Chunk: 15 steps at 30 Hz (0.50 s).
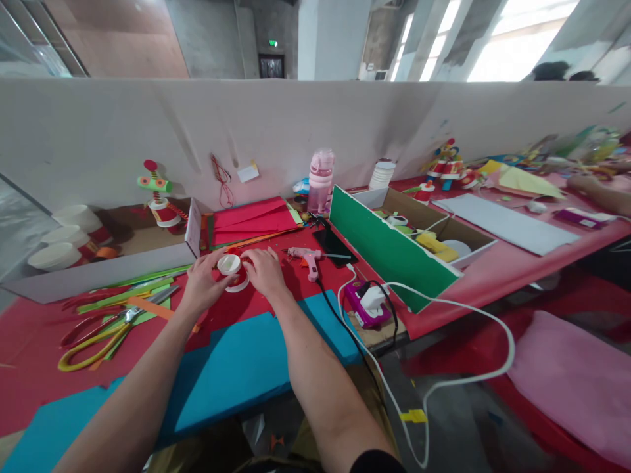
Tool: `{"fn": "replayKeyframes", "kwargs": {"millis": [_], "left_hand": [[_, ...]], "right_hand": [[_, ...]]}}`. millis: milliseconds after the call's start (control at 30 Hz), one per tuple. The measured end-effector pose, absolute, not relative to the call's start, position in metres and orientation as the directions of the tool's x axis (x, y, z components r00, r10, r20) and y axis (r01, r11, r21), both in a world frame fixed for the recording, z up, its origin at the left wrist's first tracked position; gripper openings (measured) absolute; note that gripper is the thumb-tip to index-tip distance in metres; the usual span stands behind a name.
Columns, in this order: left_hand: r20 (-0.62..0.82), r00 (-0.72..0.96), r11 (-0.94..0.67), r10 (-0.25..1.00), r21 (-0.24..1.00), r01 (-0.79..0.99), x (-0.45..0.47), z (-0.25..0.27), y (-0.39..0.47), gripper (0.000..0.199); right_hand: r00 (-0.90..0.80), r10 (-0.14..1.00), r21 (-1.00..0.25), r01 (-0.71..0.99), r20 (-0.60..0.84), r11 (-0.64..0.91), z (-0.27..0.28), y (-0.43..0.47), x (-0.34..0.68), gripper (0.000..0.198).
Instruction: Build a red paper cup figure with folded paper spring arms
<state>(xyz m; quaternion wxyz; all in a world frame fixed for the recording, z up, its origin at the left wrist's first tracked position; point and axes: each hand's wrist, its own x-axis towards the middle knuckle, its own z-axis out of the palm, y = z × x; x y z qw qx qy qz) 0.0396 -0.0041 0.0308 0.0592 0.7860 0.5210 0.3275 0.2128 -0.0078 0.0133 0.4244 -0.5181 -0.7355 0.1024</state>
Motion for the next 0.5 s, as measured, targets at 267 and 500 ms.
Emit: {"fn": "replayKeyframes", "kwargs": {"millis": [267,500], "left_hand": [[0.456,0.245,-0.456,0.855,0.439,0.774,0.0393,0.0311,-0.0042,0.053],[0.449,0.248,-0.453,0.858,0.438,0.776,0.0384,0.0309,-0.0038,0.054]], "right_hand": [[-0.109,0.850,-0.611,0.649,0.515,0.454,0.0112,-0.0062,0.2124,0.017],[-0.104,0.858,-0.622,0.646,0.502,0.442,0.0131,-0.0060,0.2122,0.017]]}}
